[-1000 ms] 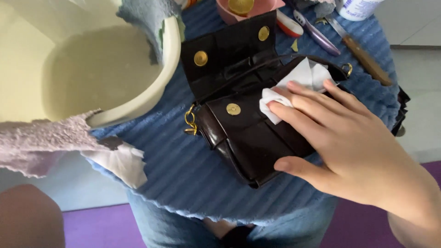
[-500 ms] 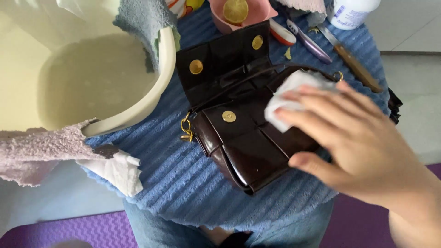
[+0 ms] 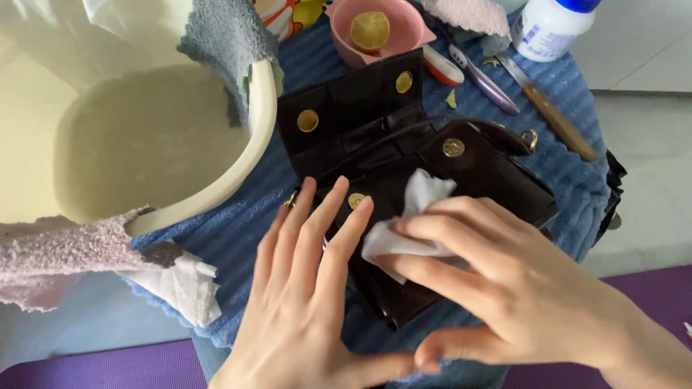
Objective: Cleaning the exterior of a brown leather handbag using a spray cleaner and a cloth.
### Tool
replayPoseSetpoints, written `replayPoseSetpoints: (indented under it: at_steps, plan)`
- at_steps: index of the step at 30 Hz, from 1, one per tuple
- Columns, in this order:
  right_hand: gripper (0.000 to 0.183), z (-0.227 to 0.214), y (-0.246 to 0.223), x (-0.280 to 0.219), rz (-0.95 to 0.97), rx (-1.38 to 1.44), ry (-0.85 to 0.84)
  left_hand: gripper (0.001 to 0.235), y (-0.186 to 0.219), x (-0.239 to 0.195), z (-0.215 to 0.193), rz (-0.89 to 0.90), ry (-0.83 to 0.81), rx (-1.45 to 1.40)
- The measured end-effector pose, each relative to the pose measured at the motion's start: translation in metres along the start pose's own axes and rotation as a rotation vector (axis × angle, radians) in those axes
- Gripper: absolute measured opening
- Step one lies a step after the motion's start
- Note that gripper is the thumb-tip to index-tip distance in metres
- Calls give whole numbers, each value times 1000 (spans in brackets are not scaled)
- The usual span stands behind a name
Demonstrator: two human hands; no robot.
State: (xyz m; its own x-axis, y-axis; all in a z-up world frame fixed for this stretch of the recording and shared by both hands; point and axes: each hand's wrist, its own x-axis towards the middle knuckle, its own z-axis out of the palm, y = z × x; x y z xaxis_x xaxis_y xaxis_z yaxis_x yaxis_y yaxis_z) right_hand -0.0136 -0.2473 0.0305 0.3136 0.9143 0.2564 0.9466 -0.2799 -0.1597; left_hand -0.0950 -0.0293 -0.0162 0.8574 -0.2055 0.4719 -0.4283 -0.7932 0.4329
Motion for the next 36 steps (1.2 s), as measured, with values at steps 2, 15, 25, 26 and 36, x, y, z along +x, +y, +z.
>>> replayPoseSetpoints:
  at_steps: [2,15,25,26,36]
  plan:
    - [71,4,12,-8,6,-92,6,122,-2,4,3,-15,-13,10]
    - [114,13,2,-19,361,-485,-48,116,-9,6,18,-50,-12,105]
    - [78,9,-4,-7,66,-81,79,112,-14,3,21,-58,-63,116]
    - [78,6,-3,-7,145,-81,110,112,-15,2,21,-56,-70,108]
    - [100,2,11,-9,193,-230,-52,123,-18,-2,24,-52,-68,77]
